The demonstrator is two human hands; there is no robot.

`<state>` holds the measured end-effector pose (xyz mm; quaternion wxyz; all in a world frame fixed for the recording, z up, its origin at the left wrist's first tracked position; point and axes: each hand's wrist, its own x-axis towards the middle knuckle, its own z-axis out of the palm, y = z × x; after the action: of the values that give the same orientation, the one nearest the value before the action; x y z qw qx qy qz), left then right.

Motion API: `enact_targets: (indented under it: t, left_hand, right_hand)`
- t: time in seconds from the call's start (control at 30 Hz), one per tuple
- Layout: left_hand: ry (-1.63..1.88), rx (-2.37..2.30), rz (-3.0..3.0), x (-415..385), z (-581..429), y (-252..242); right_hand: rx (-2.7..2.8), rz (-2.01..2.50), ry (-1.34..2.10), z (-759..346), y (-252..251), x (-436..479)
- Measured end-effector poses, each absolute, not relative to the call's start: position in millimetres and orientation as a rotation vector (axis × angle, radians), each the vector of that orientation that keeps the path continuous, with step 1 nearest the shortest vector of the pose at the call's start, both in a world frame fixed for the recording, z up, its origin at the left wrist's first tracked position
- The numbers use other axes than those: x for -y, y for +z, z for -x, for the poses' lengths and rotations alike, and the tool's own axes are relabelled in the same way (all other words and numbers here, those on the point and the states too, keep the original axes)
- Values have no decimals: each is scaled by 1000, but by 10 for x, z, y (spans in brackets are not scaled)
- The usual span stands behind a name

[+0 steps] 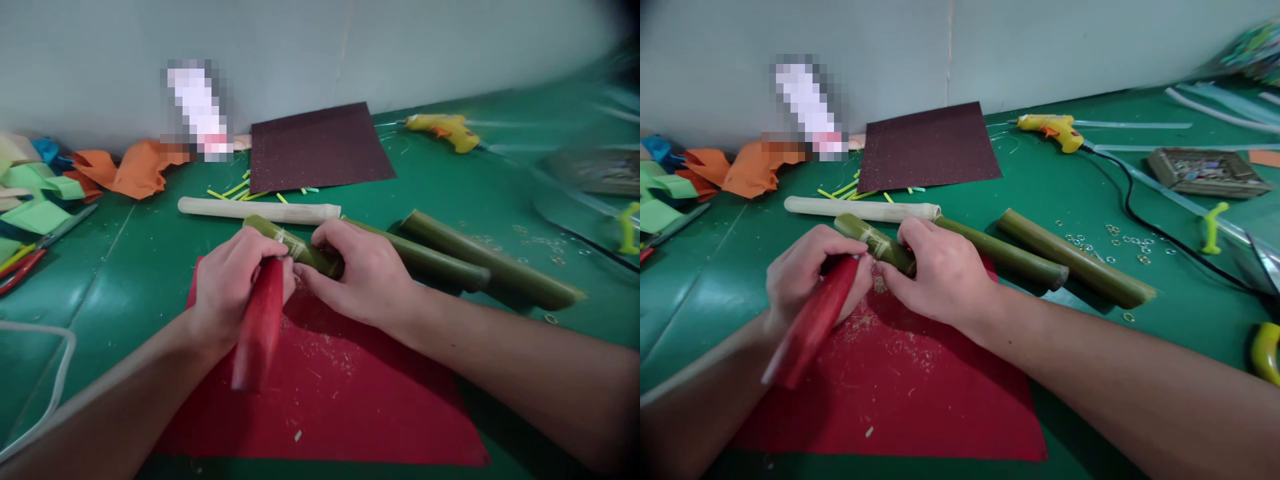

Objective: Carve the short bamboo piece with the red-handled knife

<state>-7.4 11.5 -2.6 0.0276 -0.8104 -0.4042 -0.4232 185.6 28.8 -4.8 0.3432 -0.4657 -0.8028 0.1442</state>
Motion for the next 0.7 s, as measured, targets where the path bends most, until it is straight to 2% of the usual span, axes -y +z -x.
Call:
enact_targets:
  t: [0.37, 0.5, 0.7]
  left_hand:
    - [-1301, 1202, 2594, -120, 62, -17]
    - [-1349, 1341, 2508, -133, 64, -6]
    - [-1335, 1235, 2584, -148, 68, -18]
  right_hand:
    - [2107, 1205, 395, -1851, -54, -289]
    - [2102, 1249, 364, -1850, -58, -289]
    - [2132, 1201, 346, -1854, -63, -282]
